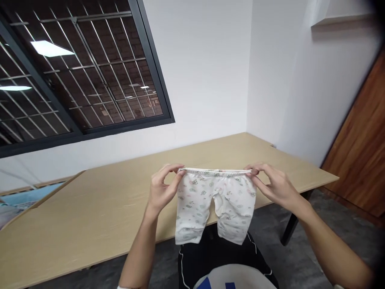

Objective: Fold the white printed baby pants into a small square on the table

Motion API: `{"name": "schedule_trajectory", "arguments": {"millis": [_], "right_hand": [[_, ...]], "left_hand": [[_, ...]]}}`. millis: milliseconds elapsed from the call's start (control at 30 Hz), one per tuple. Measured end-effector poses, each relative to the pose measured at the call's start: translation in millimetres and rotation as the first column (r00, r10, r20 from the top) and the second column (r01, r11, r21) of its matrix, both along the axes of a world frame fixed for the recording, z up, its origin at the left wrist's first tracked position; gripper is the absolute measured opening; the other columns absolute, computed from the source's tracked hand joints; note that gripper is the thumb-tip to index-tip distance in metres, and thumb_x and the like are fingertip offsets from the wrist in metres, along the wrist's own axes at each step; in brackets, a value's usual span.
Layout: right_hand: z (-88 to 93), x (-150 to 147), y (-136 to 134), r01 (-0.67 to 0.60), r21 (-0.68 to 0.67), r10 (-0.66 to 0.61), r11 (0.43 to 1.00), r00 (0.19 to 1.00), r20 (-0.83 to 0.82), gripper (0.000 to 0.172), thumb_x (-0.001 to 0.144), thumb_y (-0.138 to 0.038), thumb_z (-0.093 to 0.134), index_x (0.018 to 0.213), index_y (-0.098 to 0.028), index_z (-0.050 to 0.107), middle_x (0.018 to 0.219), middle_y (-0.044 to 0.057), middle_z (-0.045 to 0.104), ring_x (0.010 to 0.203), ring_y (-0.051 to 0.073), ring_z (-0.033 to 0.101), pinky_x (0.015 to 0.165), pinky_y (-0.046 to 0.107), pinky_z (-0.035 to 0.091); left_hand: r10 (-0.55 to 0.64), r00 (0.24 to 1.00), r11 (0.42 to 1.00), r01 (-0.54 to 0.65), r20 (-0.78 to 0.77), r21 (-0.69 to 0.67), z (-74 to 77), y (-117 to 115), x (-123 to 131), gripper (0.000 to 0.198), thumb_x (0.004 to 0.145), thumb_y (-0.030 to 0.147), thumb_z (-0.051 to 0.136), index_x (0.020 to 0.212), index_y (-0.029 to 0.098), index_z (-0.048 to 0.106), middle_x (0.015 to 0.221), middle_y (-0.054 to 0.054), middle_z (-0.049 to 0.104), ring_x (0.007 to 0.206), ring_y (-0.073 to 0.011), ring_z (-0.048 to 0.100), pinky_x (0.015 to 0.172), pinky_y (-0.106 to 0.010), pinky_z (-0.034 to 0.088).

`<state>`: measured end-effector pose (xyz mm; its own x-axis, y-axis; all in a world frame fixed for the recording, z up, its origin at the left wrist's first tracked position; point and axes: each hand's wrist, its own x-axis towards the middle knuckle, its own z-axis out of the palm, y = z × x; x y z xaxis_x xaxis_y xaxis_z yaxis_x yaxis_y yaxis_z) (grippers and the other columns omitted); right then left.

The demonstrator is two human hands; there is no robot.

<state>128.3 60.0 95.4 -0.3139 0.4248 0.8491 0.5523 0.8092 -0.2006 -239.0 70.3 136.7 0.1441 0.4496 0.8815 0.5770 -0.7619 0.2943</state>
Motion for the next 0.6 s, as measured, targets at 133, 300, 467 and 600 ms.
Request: {"name": "schedule_trajectory", "arguments": {"millis": [133,300,467,600], "right_hand": [[-3.6,-12.4,24.7,-0.066,0.01,0.062,0.998,0.97,0.234,0.023,0.103,-0.01,0.048,0.115,-0.023,0.061,0.119,0.011,0.068,0.111,0.025,0.067,0.088,0.04,0.058],[-12.7,-31.4,64.8,-0.015,0.078,-0.017,0.997,0.921,0.39,0.034,0.102,-0.004,0.043,0.125,-0.02,0.062,0.125,0.014,0.065,0.112,0.025,0.065,0.088,0.039,0.058],[-24.9,-57.4,119.7,0.016,0.1,-0.064,0.995,0.868,0.492,0.03,0.103,-0.006,0.042,0.117,-0.016,0.067,0.12,0.014,0.068,0.104,0.024,0.064,0.089,0.038,0.053],[-40.6,-84.9,167.9,0.063,0.017,-0.06,0.998,0.791,0.609,0.023,0.103,-0.014,0.048,0.113,-0.014,0.069,0.118,0.015,0.069,0.107,0.026,0.061,0.095,0.04,0.047]], "left_hand": [[-0.018,0.974,1.0,0.016,-0.224,-0.01,-6.9,2.0,-27.2,0.009,0.097,0.015,0.062,0.099,0.023,0.066,0.096,-0.002,0.07,0.093,-0.0172,0.066,0.086,-0.033,0.051],[0.136,0.861,0.987,-0.159,-0.489,-0.005,-18.8,19.0,-49.4,0.025,0.101,0.011,0.048,0.103,0.023,0.069,0.111,-0.006,0.071,0.095,-0.0207,0.058,0.087,-0.037,0.047],[0.29,0.704,0.926,-0.377,-0.648,0.005,-41.6,56.1,-66.3,0.028,0.102,0.014,0.046,0.114,0.023,0.07,0.116,-0.008,0.072,0.099,-0.0265,0.056,0.088,-0.041,0.046],[0.272,0.61,0.841,-0.527,-0.744,-0.125,-65.6,86.4,-73.0,0.034,0.103,0.021,0.044,0.131,0.021,0.063,0.136,-0.012,0.064,0.113,-0.0307,0.055,0.098,-0.046,0.044]]}}
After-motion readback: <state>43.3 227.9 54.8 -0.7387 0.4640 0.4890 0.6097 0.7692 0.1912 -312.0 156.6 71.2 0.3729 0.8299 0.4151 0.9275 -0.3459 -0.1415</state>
